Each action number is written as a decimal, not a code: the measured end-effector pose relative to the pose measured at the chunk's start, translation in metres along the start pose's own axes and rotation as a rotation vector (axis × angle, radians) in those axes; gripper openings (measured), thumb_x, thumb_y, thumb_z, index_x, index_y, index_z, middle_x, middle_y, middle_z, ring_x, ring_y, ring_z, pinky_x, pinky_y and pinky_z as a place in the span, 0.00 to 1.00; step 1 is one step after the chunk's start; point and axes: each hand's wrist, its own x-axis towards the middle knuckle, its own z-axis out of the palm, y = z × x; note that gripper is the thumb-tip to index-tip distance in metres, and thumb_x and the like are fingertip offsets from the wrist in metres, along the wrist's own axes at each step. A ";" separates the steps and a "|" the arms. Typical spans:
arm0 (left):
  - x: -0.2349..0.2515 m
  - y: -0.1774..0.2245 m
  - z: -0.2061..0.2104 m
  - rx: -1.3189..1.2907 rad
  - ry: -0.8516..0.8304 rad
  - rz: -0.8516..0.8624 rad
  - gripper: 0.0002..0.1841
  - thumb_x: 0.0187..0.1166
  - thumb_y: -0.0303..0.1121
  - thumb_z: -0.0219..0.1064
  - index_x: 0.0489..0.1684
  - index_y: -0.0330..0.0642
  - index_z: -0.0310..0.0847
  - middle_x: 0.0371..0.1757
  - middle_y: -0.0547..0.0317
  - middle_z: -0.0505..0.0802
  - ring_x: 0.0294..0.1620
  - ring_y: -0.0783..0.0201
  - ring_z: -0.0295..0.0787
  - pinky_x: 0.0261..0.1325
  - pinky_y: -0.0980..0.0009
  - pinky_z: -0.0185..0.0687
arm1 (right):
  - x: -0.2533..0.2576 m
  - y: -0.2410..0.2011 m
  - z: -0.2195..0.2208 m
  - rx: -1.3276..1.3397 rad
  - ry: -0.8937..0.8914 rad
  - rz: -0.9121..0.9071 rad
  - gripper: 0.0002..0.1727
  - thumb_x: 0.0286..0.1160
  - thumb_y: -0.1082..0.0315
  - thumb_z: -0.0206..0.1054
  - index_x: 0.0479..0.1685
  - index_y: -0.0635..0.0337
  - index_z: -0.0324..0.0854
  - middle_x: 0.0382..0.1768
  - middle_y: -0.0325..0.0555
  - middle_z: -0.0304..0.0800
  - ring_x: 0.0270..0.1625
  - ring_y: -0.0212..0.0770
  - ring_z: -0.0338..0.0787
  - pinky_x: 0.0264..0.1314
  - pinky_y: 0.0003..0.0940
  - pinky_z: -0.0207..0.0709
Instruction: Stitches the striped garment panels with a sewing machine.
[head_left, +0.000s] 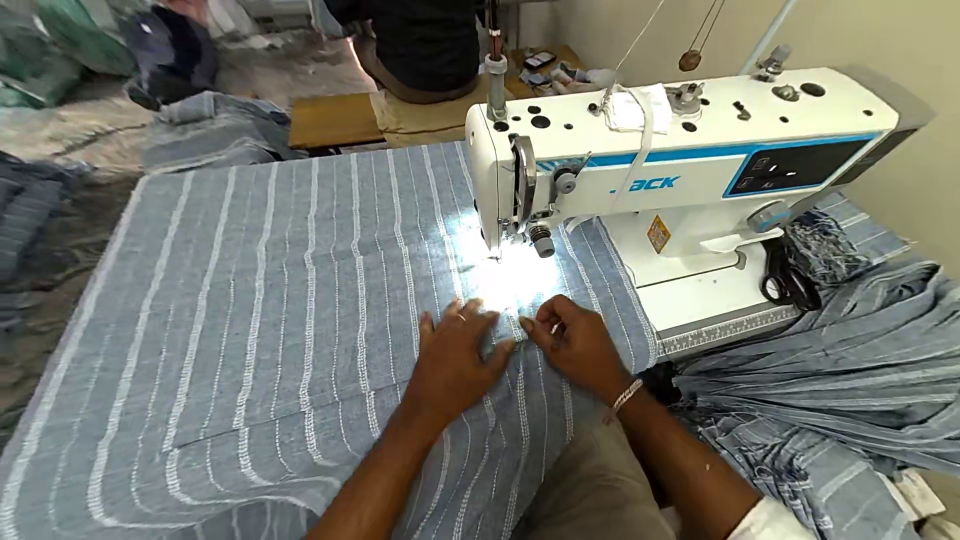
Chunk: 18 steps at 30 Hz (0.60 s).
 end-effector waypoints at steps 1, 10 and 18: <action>-0.012 -0.001 0.007 0.047 -0.007 0.034 0.32 0.83 0.64 0.54 0.77 0.57 0.82 0.87 0.57 0.77 0.93 0.44 0.59 0.88 0.25 0.41 | 0.003 0.017 -0.006 -0.034 -0.018 -0.074 0.16 0.78 0.52 0.71 0.43 0.57 0.86 0.25 0.40 0.86 0.27 0.37 0.86 0.32 0.41 0.82; -0.013 -0.001 0.016 0.082 0.152 0.163 0.19 0.86 0.51 0.58 0.58 0.54 0.92 0.65 0.60 0.92 0.82 0.50 0.77 0.88 0.27 0.46 | 0.014 -0.015 -0.017 0.057 -0.114 0.143 0.19 0.80 0.47 0.71 0.45 0.56 0.88 0.27 0.40 0.92 0.27 0.36 0.92 0.36 0.41 0.90; -0.017 0.008 0.026 0.097 0.348 0.338 0.13 0.83 0.37 0.63 0.48 0.45 0.95 0.44 0.54 0.96 0.53 0.52 0.93 0.75 0.42 0.73 | -0.002 -0.044 0.003 0.329 -0.163 0.297 0.13 0.83 0.60 0.71 0.57 0.56 0.78 0.25 0.44 0.91 0.19 0.40 0.88 0.22 0.35 0.84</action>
